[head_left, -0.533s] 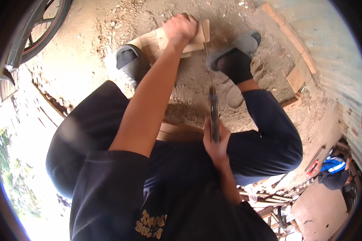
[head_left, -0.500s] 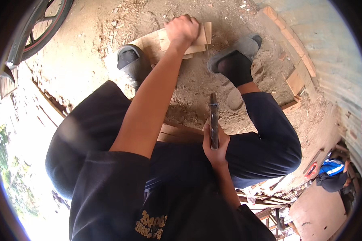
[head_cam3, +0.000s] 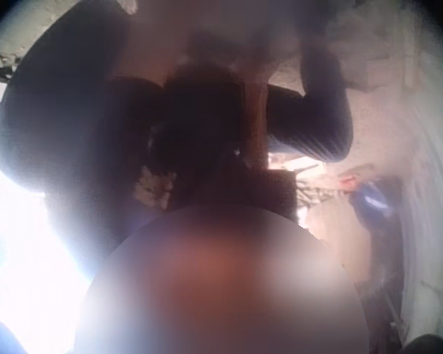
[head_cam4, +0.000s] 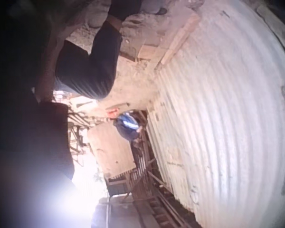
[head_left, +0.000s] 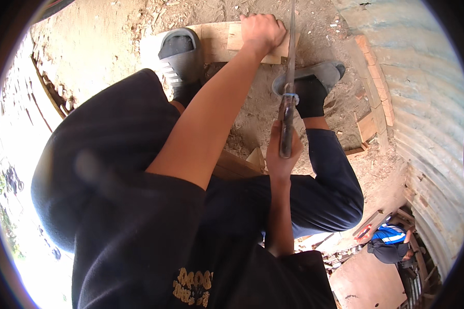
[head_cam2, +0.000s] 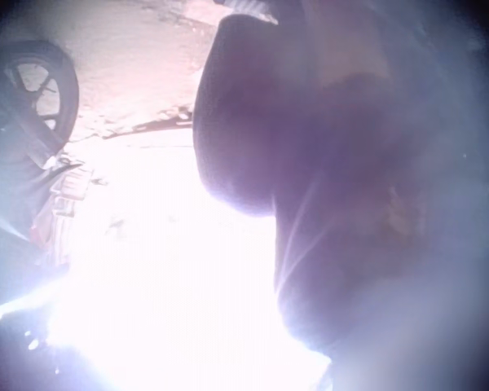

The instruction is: The person sits on the ground and uses a hand saw to cut a small piece of wood. They hold the wood with their left hand and saw with their right hand, making repeated back-and-forth motions until the cut is complete.

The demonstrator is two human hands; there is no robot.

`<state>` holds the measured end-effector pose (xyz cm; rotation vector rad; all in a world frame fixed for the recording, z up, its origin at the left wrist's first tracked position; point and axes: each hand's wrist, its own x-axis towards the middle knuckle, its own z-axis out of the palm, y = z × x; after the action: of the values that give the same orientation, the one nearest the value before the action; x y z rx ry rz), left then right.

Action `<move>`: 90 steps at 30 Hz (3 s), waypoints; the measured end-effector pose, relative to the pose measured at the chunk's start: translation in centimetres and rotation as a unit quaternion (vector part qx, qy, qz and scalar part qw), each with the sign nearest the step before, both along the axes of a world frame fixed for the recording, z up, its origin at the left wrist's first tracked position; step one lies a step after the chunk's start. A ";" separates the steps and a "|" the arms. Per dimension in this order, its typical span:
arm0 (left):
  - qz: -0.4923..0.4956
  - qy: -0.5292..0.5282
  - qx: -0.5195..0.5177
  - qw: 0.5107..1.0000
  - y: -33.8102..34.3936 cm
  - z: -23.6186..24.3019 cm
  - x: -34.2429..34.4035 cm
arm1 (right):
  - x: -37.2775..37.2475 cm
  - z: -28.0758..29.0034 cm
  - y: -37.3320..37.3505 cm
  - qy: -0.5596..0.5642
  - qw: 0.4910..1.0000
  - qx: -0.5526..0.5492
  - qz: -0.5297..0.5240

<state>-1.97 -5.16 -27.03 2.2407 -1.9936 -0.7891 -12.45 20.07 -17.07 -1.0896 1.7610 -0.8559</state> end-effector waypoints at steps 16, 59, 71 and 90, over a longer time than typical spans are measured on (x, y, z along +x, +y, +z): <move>0.002 -0.021 -0.002 1.000 -0.3 -0.8 -0.5 | 1.8 1.0 5.1 0.055 0.996 -0.058 -0.027; 0.042 -0.084 -0.006 0.996 -1.6 -3.0 -1.1 | 0.6 -1.1 3.7 0.057 0.995 -0.080 -0.021; 0.032 -0.112 -0.022 0.993 -2.2 -4.4 0.0 | 0.0 0.0 -1.1 0.012 1.000 -0.015 0.001; -0.061 -0.090 -0.071 0.992 -0.7 -3.6 -0.4 | -0.1 0.2 0.5 -0.024 1.000 -0.007 -0.007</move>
<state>-2.35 -5.90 -30.66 2.1969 -2.2049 -0.4493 -12.60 20.55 -16.87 -1.0591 1.7276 -0.8980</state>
